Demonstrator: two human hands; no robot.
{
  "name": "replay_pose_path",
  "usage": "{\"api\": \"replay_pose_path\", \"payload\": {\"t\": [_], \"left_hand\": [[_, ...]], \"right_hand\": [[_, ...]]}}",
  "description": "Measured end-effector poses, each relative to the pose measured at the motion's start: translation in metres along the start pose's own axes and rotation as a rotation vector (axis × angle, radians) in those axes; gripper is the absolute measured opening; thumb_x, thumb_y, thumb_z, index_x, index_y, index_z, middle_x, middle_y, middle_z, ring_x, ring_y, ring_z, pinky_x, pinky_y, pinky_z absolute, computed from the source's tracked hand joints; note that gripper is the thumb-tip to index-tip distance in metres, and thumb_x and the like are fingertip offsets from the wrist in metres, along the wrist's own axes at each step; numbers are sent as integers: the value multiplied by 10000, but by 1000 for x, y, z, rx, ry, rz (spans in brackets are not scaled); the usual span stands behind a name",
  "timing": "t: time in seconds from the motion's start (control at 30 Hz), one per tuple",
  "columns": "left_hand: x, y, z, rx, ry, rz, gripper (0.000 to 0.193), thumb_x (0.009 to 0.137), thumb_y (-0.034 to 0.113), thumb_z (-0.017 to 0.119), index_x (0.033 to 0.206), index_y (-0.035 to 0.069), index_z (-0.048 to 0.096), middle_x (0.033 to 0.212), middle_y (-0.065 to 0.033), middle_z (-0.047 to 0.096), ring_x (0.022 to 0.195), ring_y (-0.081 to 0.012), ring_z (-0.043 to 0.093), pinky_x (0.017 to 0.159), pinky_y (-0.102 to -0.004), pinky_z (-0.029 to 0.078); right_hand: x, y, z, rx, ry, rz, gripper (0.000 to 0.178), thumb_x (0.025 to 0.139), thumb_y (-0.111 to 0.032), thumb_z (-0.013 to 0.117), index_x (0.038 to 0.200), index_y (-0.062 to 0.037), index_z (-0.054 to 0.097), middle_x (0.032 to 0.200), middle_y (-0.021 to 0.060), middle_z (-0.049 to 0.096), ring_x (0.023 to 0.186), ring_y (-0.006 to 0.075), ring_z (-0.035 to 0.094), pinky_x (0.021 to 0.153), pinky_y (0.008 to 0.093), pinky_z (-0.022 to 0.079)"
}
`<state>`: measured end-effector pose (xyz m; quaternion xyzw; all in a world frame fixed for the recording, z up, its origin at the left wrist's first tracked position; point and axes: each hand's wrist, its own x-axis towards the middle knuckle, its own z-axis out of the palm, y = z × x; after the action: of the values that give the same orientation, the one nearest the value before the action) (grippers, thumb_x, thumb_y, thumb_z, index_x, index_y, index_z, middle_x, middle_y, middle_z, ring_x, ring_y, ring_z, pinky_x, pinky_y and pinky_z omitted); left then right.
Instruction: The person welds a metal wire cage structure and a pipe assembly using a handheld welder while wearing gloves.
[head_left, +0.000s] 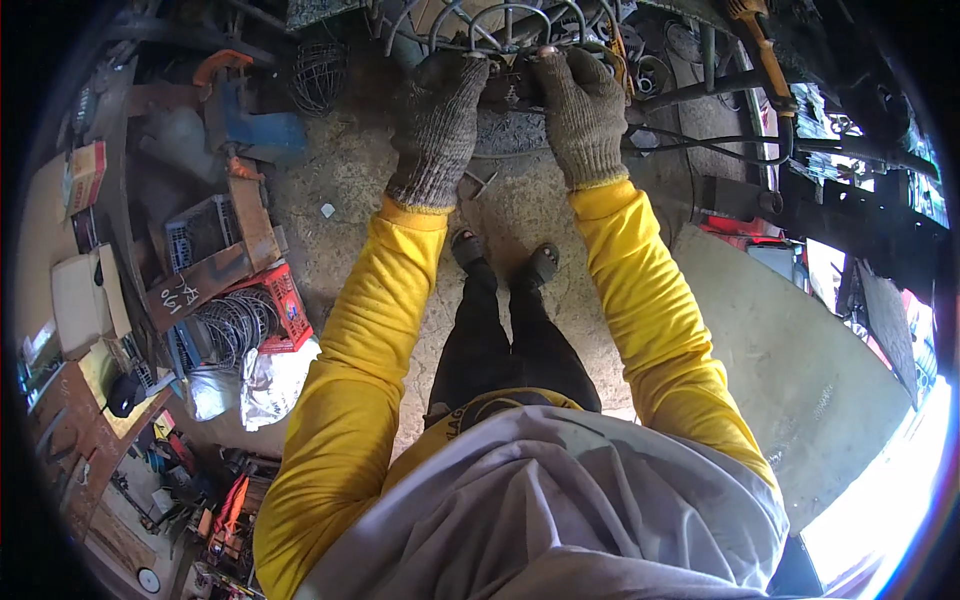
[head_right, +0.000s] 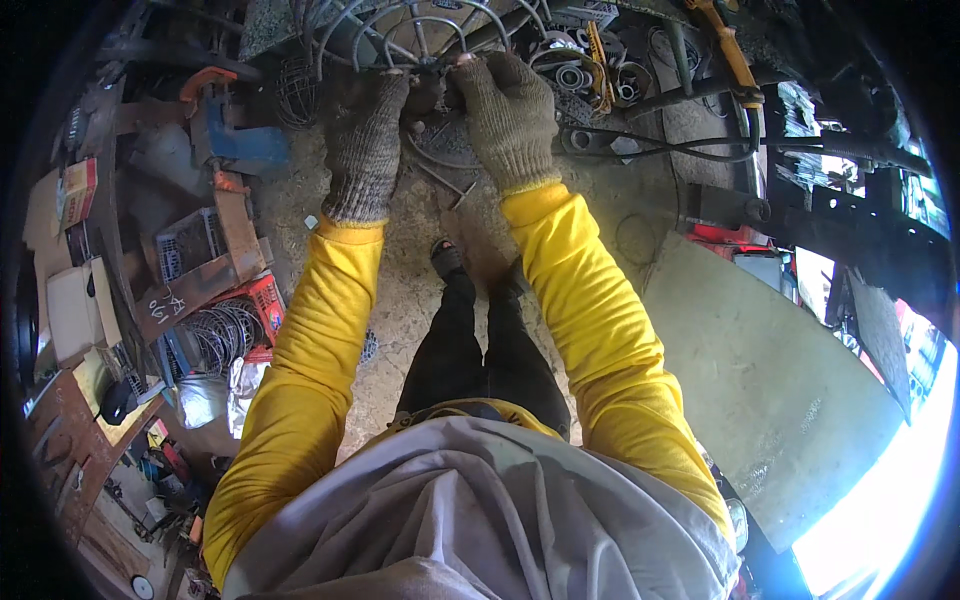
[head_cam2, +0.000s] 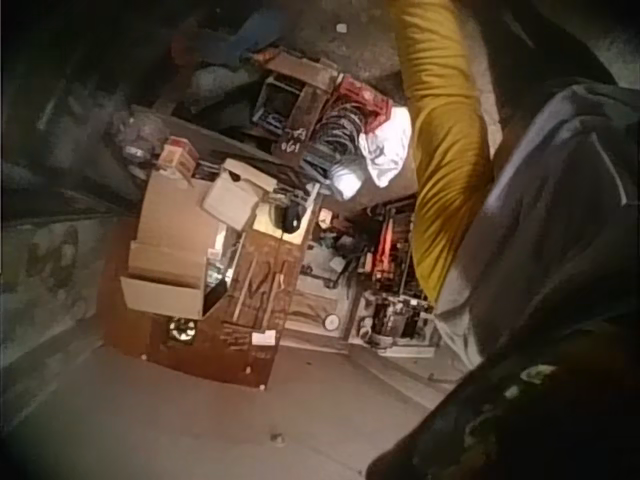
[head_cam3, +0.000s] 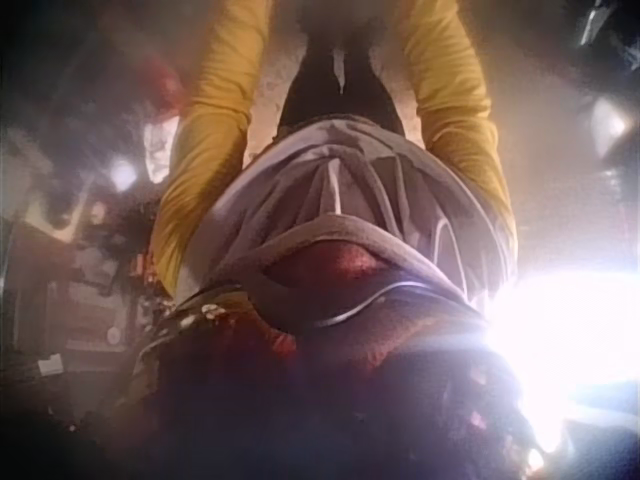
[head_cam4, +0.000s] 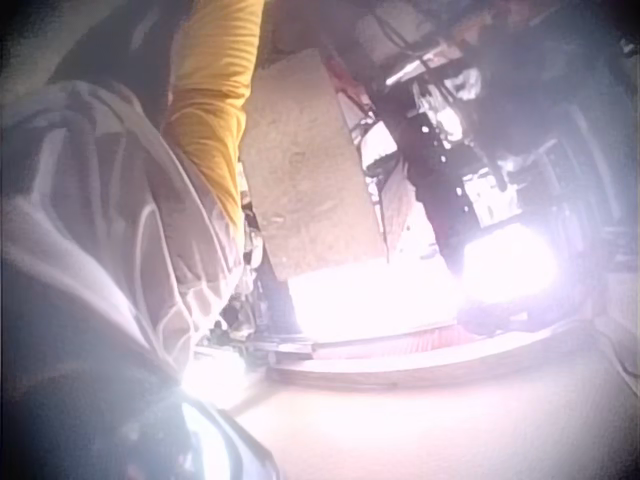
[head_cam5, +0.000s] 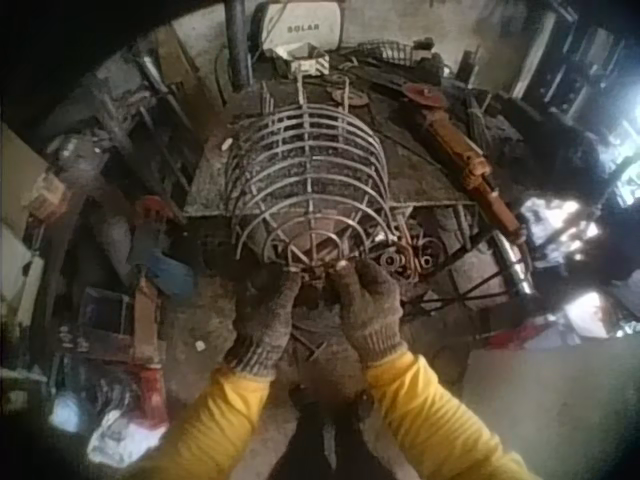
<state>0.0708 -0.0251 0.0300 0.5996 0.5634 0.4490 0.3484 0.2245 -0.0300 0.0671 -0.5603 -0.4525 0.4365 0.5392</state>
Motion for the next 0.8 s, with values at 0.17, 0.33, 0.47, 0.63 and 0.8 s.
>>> {"api": "replay_pose_path", "payload": {"t": [0.17, 0.33, 0.47, 0.63, 0.8], "left_hand": [[-1, -9, 1, -140, 51, -56, 168, 952, 178, 588, 1072, 86, 661, 1003, -109, 676, 870, -239, 673, 766, -345, 534], [-6, 29, -5, 243, 78, 83, 195, 964, 192, 574, 1110, 87, 650, 1029, -112, 673, 917, -234, 663, 811, -360, 523], [0, 29, -5, -280, -95, -369, 219, 972, 214, 563, 1131, 89, 645, 1133, -129, 648, 1029, -238, 626, 866, -395, 504], [-7, 24, -3, 107, 148, 58, 226, 962, 235, 593, 1045, 36, 661, 979, -95, 701, 895, -179, 663, 805, -346, 514], [-7, 39, -1, -271, 155, -166, 276, 907, 276, 673, 1023, 26, 668, 948, -68, 702, 865, -160, 652, 798, -310, 493]], "right_hand": [[-1, -2, 2, 69, -33, 34, 300, 928, -285, 642, 867, 6, 678, 746, 43, 672, 678, 95, 587, 632, 256, 470], [4, 3, -5, 19, -19, -1, 292, 930, -274, 639, 878, 11, 677, 763, 52, 679, 692, 102, 599, 634, 256, 473], [3, -4, -4, 91, -31, 18, 296, 927, -282, 640, 879, 8, 679, 762, 59, 678, 687, 106, 596, 636, 260, 472], [6, -1, -7, -62, -73, -36, 302, 925, -294, 642, 888, 3, 680, 753, 61, 670, 668, 97, 578, 622, 256, 463], [7, -1, -8, -65, -101, 3, 298, 929, -293, 642, 880, -1, 676, 745, 52, 665, 661, 91, 566, 624, 255, 456]]}}
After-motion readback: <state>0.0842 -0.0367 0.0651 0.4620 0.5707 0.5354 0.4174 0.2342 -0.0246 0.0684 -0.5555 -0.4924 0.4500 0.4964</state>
